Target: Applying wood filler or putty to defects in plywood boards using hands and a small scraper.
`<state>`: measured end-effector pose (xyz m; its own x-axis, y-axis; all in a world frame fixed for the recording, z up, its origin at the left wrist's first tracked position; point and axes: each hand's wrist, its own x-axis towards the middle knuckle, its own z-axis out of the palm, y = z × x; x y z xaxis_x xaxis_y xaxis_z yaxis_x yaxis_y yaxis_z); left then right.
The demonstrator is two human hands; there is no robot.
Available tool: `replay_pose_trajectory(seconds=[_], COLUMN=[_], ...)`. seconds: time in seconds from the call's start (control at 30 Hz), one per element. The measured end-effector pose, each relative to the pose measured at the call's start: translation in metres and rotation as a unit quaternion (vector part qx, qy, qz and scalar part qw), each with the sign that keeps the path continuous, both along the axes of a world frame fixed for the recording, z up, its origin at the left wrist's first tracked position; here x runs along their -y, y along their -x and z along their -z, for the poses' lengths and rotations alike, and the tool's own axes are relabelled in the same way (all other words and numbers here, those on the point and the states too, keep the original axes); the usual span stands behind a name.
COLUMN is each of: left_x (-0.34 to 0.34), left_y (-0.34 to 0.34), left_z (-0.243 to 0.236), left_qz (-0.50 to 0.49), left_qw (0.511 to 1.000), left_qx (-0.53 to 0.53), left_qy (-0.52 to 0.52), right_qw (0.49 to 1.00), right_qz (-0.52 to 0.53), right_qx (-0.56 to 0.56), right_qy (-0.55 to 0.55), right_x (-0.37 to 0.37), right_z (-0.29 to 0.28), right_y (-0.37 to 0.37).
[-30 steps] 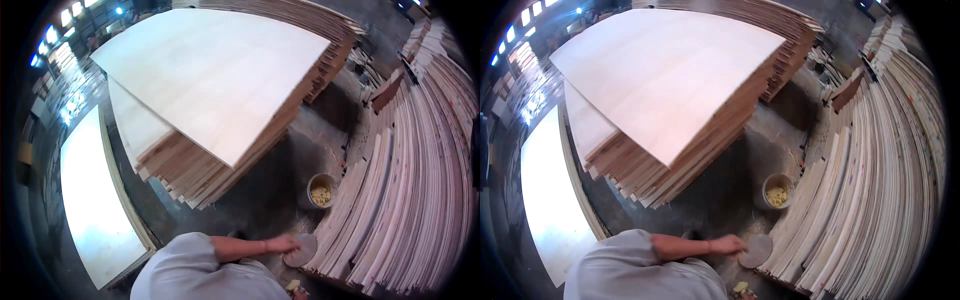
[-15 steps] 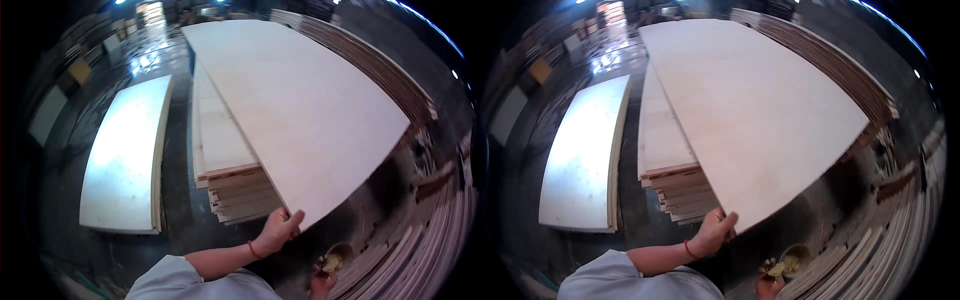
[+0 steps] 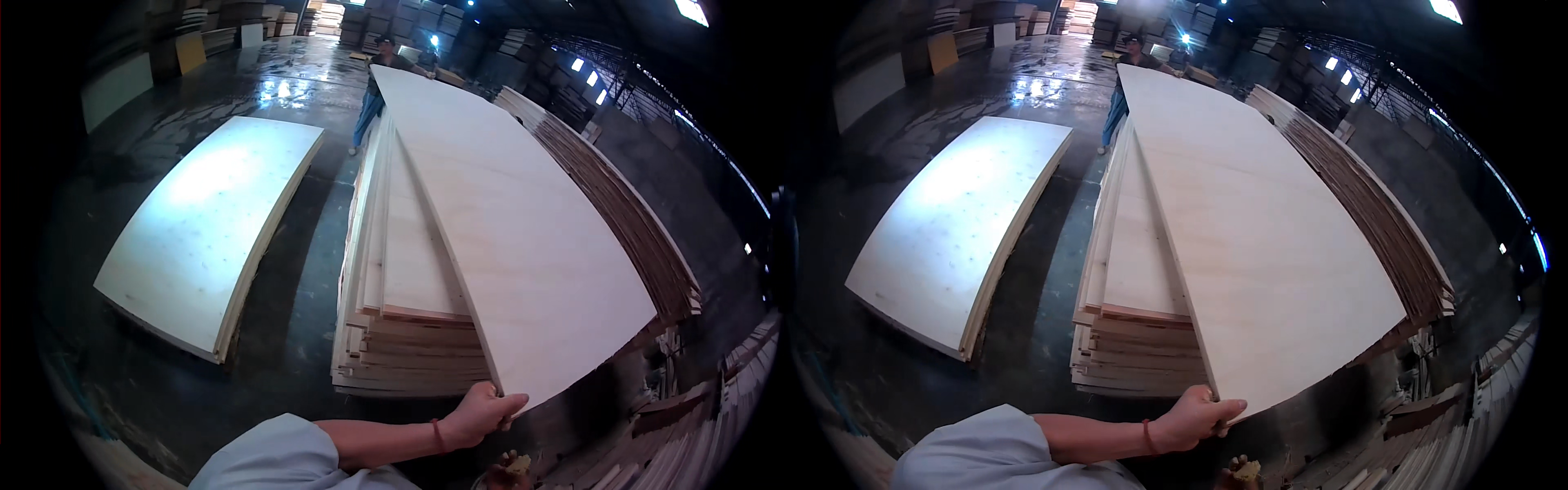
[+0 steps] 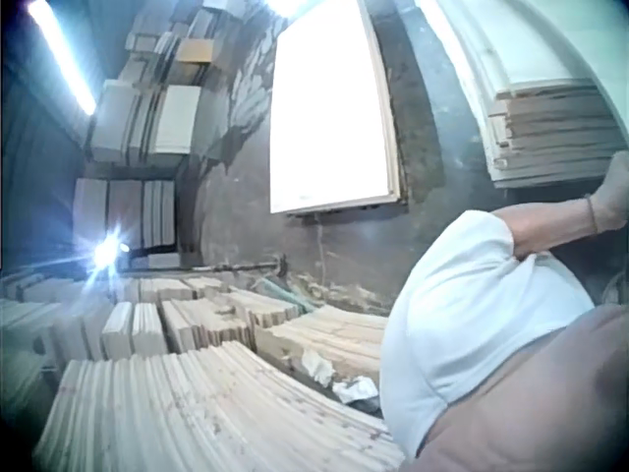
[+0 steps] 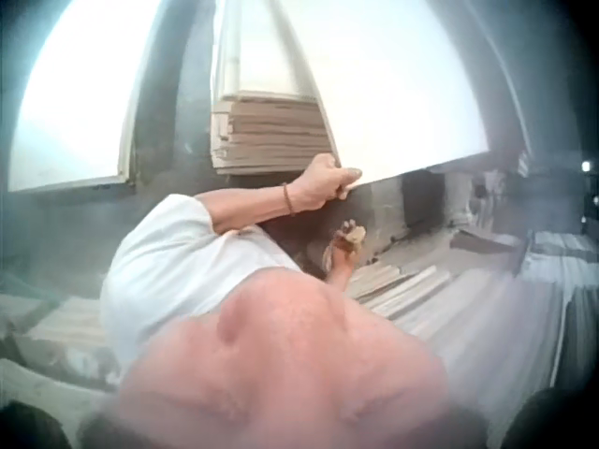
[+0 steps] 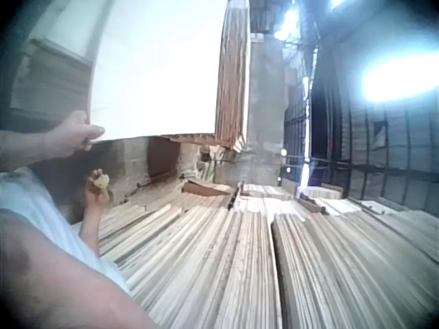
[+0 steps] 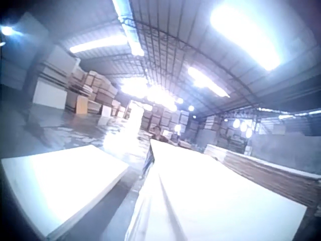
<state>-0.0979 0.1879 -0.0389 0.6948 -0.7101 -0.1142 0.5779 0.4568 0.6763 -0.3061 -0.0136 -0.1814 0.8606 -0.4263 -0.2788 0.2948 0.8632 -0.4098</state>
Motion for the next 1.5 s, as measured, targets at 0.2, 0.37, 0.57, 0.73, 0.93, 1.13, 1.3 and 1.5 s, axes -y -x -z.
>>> replay_pose_trajectory(seconds=[0.2, 0.37, 0.57, 0.73, 0.93, 1.13, 1.3, 1.5], left_x=[-0.105, -0.225, -0.417, -0.498, -0.52, -0.47, -0.478, -0.461], left_y=[-0.004, -0.02, -0.033, -0.011, 0.04, 0.019, 0.012, 0.005], left_z=[-0.008, -0.021, -0.001, 0.002, -0.019, -0.027, 0.011, 0.007], left_qz=[-0.002, -0.03, -0.265, -0.347, -0.262, -0.177, -0.373, -0.416], left_qw=[1.0, 0.992, 0.954, 0.922, 0.501, 0.35, 0.341, 0.385], left_qx=[0.015, -0.097, -0.023, 0.055, 0.45, 0.225, 0.198, 0.157], left_qy=[-0.019, -0.07, -0.137, -0.162, -0.691, -0.892, -0.84, -0.809], right_qw=[0.986, 0.953, 0.933, 0.895, 0.846, 0.847, 0.85, 0.736], right_qz=[0.132, 0.254, 0.25, 0.343, 0.378, 0.409, 0.426, 0.457], right_qx=[-0.05, 0.006, 0.029, 0.033, 0.003, -0.012, -0.002, -0.036], right_qy=[0.092, 0.166, 0.257, 0.285, 0.376, 0.339, 0.311, 0.498], right_x=[-0.033, 0.035, 0.037, 0.074, 0.114, 0.14, 0.115, 0.118], right_z=[-0.02, -0.006, -0.099, -0.105, -0.086, -0.067, -0.082, -0.076], right_y=[0.024, 0.024, -0.079, -0.131, -0.197, -0.221, -0.236, -0.23])
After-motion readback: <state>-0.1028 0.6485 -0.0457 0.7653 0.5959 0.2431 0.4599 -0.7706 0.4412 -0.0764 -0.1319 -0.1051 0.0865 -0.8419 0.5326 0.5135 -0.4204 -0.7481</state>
